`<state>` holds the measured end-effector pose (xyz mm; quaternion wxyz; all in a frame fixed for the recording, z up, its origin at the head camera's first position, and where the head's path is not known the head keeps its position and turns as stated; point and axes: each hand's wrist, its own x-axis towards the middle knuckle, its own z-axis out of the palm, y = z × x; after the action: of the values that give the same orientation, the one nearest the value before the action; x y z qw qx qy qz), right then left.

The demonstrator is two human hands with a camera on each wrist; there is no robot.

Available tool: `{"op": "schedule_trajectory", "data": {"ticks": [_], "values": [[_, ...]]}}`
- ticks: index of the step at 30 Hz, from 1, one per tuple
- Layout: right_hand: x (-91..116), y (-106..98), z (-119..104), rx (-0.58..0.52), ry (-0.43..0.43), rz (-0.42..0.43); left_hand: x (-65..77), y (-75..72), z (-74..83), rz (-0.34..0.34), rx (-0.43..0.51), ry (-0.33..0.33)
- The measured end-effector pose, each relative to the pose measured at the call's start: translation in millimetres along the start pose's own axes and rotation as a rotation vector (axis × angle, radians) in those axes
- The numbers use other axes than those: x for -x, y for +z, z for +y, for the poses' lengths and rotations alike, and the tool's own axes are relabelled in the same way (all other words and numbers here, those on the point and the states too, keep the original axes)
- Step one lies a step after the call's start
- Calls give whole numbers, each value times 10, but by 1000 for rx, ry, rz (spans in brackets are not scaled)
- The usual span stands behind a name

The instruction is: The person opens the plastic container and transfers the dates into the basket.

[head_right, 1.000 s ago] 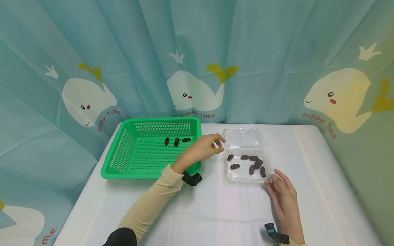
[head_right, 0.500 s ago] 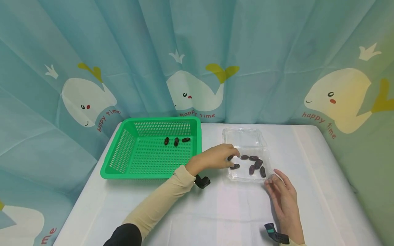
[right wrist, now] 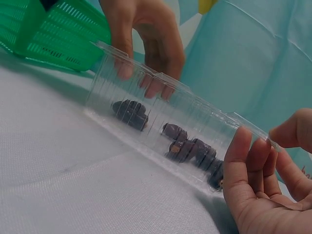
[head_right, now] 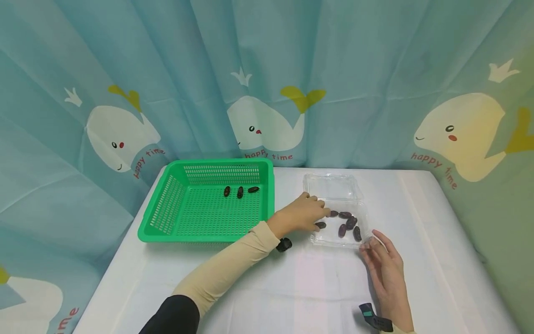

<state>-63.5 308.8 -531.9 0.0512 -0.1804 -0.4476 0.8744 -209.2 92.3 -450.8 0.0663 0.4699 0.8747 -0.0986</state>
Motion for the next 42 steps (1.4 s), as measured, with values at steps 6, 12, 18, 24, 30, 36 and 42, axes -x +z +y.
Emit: {"op": "schedule_trajectory", "data": {"ticks": [6, 12, 18, 24, 30, 36, 42], "values": [[-3, -6, 13, 14, -11, -11, -59, 20, 32, 0, -34, -2], [-1, -1, 0, -2, -8, -9, -108, 41, 72, -9, -41, -50], [5, 7, -23, -20, 7, -2, -144, 84, 159, -4, -48, -90], [-6, 19, -7, 13, 18, 24, -153, 192, 214, 63, -104, -107], [-15, 18, -6, 26, 21, 34, -139, 219, 216, 89, -92, -119], [-12, 32, -4, 41, 1, 22, -114, 196, 221, 112, -57, -134], [-16, 19, -5, 40, -3, 20, -83, 164, 240, 169, 18, -163]]}}
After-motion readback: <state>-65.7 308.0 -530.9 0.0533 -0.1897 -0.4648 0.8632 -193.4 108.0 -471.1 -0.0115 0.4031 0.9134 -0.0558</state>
